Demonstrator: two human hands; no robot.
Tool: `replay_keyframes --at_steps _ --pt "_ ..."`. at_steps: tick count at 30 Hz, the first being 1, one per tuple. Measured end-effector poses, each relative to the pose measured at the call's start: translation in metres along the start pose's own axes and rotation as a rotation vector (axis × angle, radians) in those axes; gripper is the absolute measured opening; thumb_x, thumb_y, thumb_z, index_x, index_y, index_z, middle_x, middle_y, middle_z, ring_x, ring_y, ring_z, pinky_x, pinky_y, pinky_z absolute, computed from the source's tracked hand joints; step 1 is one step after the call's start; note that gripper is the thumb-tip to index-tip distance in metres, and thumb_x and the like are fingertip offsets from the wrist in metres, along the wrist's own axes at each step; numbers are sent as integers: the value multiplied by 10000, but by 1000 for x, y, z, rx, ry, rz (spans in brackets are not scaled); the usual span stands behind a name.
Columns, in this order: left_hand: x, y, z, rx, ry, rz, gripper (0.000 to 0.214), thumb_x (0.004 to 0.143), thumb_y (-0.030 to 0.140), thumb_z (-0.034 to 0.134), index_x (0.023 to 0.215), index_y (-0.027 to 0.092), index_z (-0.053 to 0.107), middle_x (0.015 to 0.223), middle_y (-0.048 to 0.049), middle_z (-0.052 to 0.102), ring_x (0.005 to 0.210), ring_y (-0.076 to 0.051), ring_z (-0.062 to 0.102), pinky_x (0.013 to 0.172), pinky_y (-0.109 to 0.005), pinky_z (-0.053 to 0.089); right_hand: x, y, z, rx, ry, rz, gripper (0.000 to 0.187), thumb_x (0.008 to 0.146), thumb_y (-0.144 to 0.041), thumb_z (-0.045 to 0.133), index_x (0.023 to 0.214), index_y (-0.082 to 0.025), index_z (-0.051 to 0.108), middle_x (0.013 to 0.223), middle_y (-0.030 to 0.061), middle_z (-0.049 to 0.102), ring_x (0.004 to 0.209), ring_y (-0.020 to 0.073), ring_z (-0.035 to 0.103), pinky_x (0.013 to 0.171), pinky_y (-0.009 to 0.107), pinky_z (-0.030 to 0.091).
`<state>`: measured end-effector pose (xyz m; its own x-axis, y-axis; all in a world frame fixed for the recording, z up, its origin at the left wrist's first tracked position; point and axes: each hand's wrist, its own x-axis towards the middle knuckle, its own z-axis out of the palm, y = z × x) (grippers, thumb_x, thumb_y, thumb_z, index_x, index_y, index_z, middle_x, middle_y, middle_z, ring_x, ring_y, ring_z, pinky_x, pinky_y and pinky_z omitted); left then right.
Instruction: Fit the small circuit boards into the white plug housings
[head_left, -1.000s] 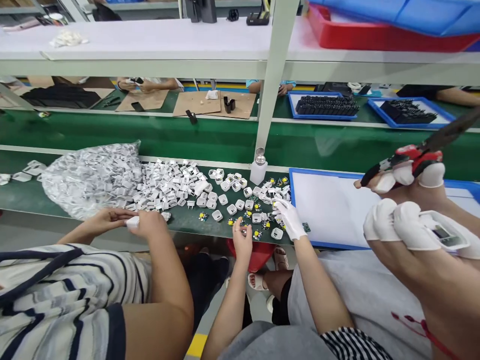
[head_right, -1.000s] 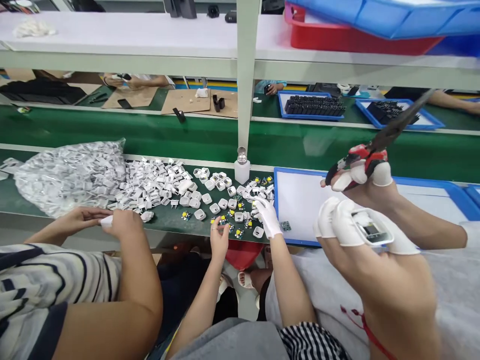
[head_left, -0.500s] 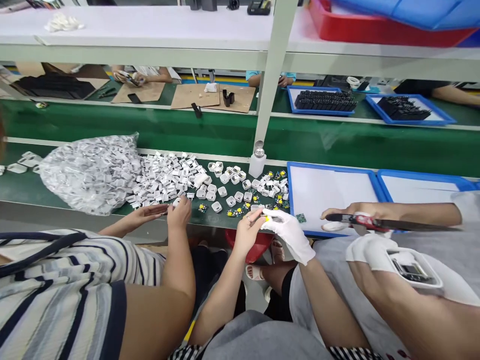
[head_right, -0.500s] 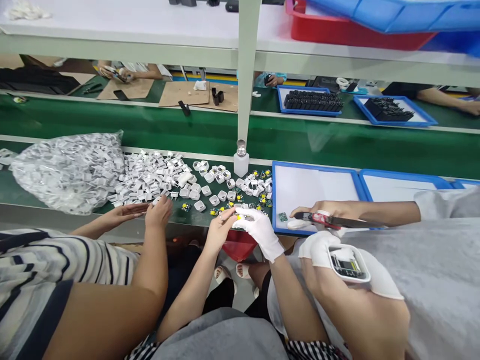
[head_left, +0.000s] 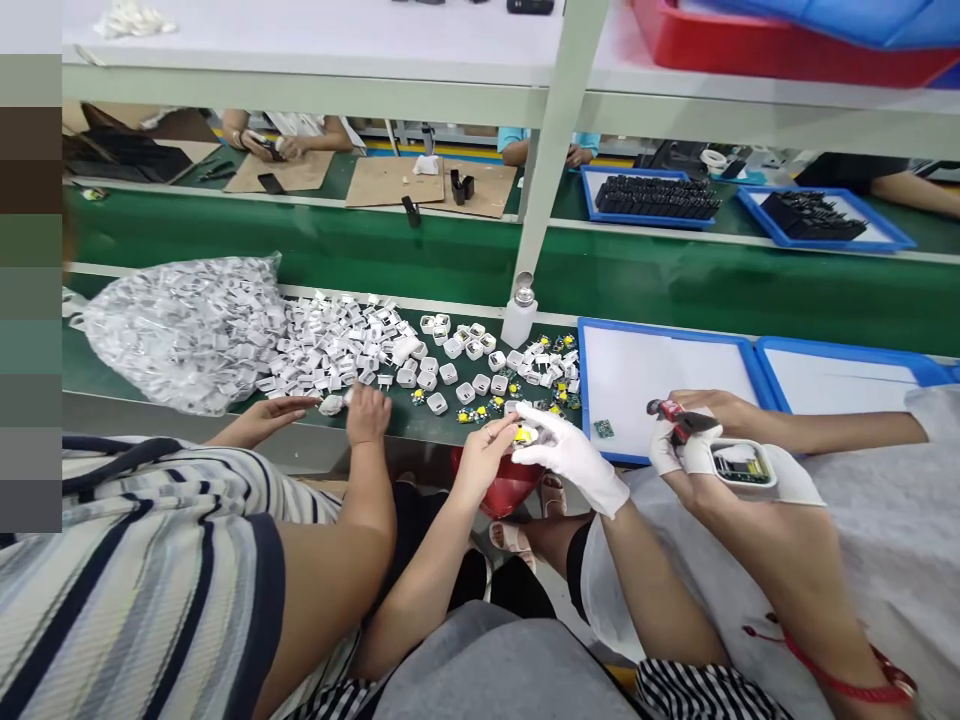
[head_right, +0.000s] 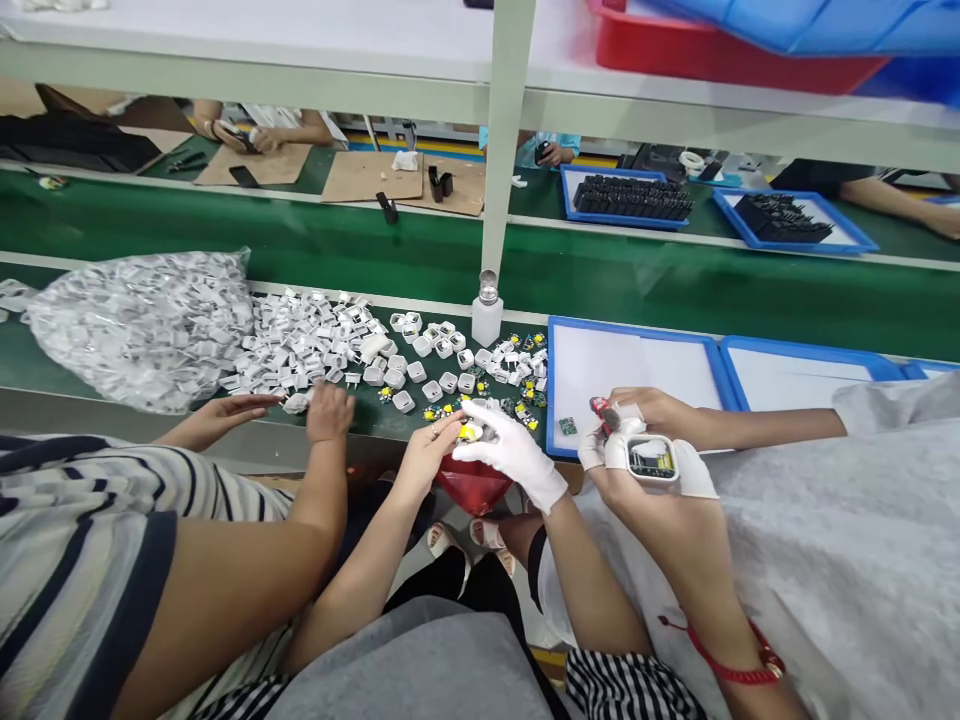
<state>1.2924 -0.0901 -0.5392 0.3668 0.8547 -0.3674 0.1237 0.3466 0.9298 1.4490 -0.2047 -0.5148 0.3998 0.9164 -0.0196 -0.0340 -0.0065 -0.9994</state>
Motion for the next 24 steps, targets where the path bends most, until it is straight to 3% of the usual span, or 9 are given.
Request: replay_keyframes --at_steps 2,5,7,11,14,18,21,24 --pt "-1 4 -1 -41 11 -47 303 604 293 644 853 121 661 885 -70 643 790 -167 575 734 -264 446 26 19 35 -41 -87 -44 324 620 -360 622 915 -230 646 944 21 605 988 194 504 912 302 374" --pt "-5 8 -1 -152 -27 -125 310 598 315 653 823 102 661 760 -72 653 687 -156 586 669 -265 460 50 38 67 -117 -218 -76 345 533 -245 685 876 -221 660 887 27 621 840 197 553 848 319 418" --pt "-10 9 -1 -229 -65 -151 327 580 332 670 810 100 659 731 -75 649 646 -150 586 618 -255 468 51 43 68 -145 -227 -104 328 584 -247 647 910 -218 649 884 28 618 800 184 553 819 318 428" --pt "-21 9 4 -387 -64 -155 300 548 304 699 771 108 656 727 -71 646 621 -140 588 555 -229 485 34 45 57 -87 -106 -188 304 611 -250 621 911 -215 651 806 27 603 729 163 532 736 292 436" --pt "-32 11 11 -465 -31 -184 211 579 249 681 731 106 650 690 -56 642 570 -120 580 507 -212 493 24 44 62 29 -44 -162 282 597 -261 633 875 -223 661 742 14 573 683 151 511 653 276 435" --pt "-46 12 23 -541 -2 -181 113 650 194 624 702 94 632 643 -44 632 537 -107 578 502 -202 499 12 41 73 154 -9 -108 238 655 -259 575 874 -219 658 791 23 573 788 180 524 709 305 437" --pt "-54 11 26 -547 24 -181 103 684 190 595 697 89 613 622 -40 625 505 -110 577 483 -197 490 -3 39 50 198 -16 -99 298 691 -263 543 974 -213 622 841 42 574 879 211 519 673 312 457" --pt "-57 12 21 -531 35 -204 110 706 197 577 683 91 593 615 -39 621 493 -112 577 479 -195 482 -18 33 -5 376 -135 -122 369 739 -317 490 1081 -198 563 912 57 562 963 201 495 641 269 471"
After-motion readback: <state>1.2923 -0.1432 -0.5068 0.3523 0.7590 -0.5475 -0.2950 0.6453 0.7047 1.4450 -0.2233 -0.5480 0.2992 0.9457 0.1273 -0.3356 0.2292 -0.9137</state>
